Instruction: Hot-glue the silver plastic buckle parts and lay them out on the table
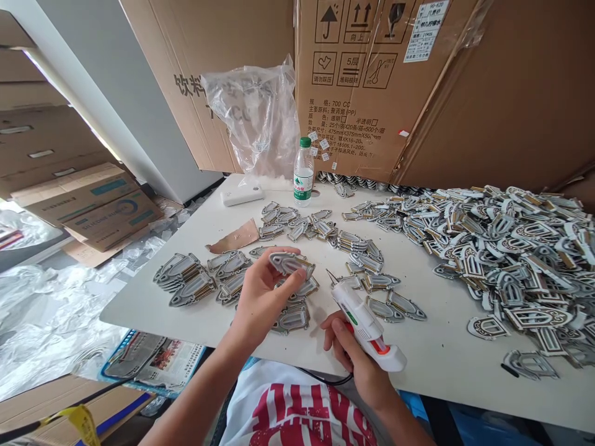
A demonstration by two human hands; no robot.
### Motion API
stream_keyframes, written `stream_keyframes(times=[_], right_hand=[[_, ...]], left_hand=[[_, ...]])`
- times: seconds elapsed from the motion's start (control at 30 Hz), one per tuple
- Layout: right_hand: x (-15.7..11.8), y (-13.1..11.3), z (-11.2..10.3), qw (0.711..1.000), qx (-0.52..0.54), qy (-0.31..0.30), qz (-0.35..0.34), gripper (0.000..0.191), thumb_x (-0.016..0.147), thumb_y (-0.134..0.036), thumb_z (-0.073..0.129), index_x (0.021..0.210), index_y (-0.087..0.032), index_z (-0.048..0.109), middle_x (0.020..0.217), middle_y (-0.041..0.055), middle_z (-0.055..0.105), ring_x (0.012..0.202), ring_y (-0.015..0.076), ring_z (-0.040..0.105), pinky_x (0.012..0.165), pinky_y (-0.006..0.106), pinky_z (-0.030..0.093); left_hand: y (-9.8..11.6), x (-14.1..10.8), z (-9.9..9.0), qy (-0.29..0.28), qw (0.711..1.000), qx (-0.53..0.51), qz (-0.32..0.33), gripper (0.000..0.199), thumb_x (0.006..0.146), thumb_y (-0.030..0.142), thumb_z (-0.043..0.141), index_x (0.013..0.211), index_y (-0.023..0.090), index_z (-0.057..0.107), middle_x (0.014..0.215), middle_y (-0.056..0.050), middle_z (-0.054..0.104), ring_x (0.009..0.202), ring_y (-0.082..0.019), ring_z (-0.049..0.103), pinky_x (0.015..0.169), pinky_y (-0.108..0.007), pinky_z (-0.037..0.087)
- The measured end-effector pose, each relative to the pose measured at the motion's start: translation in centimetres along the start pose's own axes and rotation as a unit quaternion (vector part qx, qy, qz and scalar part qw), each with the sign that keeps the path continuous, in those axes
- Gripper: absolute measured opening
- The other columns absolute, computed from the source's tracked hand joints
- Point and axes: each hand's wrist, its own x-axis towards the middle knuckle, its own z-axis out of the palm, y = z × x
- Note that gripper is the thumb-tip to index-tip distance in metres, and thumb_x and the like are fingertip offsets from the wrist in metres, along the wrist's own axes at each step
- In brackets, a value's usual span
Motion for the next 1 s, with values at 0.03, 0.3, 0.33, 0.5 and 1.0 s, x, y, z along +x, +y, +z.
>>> stream_keyframes(times=[0.03, 0.3, 0.33, 0.5, 1.0], right_hand=[[0.0, 0.05, -0.01, 1.0, 0.003, -0.001, 0.0, 0.046, 0.101, -0.064, 0.075, 0.097, -0.019, 0.08, 0.073, 0.0019, 0.069, 0.048, 0.0079, 0.033, 0.046, 0.026, 0.025], [-0.06, -0.01, 0.02, 1.0, -0.007, 0.001, -0.01, 0.046, 0.101, -0.066, 0.074, 0.101, -0.02, 0.08, 0.088, 0.0065, 0.079, 0.046, 0.0073, 0.035, 0.045, 0.027, 0.028], [-0.09, -0.02, -0.01, 1.0, -0.012, 0.002, -0.011, 0.047, 0.101, -0.067, 0.073, 0.102, -0.02, 0.08, 0.085, 0.0053, 0.077, 0.046, 0.0075, 0.036, 0.046, 0.027, 0.029], [-0.28, 0.08, -0.18, 0.998, -0.053, -0.016, 0.003, 0.054, 0.103, -0.071, 0.069, 0.102, -0.019, 0.083, 0.052, -0.0071, 0.041, 0.047, 0.0122, 0.034, 0.05, 0.029, 0.033], [-0.11, -0.06, -0.12, 0.996, -0.085, -0.008, 0.004, 0.054, 0.1, -0.072, 0.072, 0.097, -0.02, 0.083, 0.057, -0.0064, 0.04, 0.053, 0.0128, 0.033, 0.053, 0.029, 0.039]], left_hand=[[0.1, -0.03, -0.01, 0.004, 1.0, 0.004, -0.005, 0.028, 0.088, 0.035, 0.088, 0.109, 0.02, 0.076, 0.103, -0.006, 0.078, 0.09, -0.019, 0.074, 0.079, -0.028, 0.061], [-0.06, 0.02, -0.13, 0.018, 1.0, 0.018, 0.009, 0.022, 0.088, 0.032, 0.089, 0.101, 0.02, 0.076, 0.104, -0.006, 0.08, 0.099, -0.02, 0.076, 0.087, -0.03, 0.063], [-0.11, 0.0, -0.16, 0.021, 0.999, 0.031, 0.018, 0.023, 0.087, 0.032, 0.089, 0.104, 0.021, 0.078, 0.105, -0.006, 0.08, 0.1, -0.021, 0.076, 0.09, -0.03, 0.063], [0.03, -0.26, -0.19, 0.012, 0.997, 0.079, 0.023, 0.022, 0.088, 0.033, 0.088, 0.107, 0.021, 0.084, 0.101, -0.006, 0.083, 0.093, -0.022, 0.08, 0.089, -0.034, 0.068], [0.16, -0.61, 0.06, -0.026, 0.999, 0.023, -0.028, 0.028, 0.085, 0.037, 0.092, 0.106, 0.02, 0.082, 0.087, -0.007, 0.084, 0.087, -0.025, 0.085, 0.078, -0.032, 0.073]])
